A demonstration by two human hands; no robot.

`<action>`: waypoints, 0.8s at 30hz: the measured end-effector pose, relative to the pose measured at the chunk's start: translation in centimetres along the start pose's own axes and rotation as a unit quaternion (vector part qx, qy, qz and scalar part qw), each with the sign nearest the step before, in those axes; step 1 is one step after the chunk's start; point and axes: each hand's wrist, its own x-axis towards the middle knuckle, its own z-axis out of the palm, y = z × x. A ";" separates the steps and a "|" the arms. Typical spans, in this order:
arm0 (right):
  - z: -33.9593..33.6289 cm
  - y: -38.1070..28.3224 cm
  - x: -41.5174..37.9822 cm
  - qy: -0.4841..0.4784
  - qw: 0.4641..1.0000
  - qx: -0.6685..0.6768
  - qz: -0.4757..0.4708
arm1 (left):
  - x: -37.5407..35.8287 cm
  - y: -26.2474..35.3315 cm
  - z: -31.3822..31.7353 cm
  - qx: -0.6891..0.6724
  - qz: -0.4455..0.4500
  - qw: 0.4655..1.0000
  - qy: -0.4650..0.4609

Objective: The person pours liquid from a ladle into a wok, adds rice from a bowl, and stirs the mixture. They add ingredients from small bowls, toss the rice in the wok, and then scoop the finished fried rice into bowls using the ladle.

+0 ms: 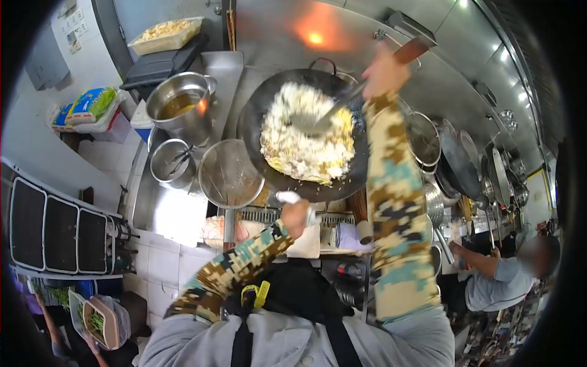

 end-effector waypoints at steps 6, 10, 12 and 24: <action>-1.7 -11.1 0.4 -0.122 0.987 -0.009 -0.103 | -5.2 7.5 5.8 0.080 -0.182 0.980 -0.002; 1.7 -0.9 -3.0 0.010 0.991 -0.124 -0.053 | -1.9 6.4 5.1 0.047 -0.083 0.995 0.027; 1.5 0.3 0.1 0.027 0.994 -0.106 0.011 | -2.7 2.4 1.6 0.121 -0.036 0.990 0.068; 1.3 -0.4 1.1 -0.034 0.989 -0.144 0.030 | -4.9 2.7 3.8 0.061 -0.020 0.992 0.109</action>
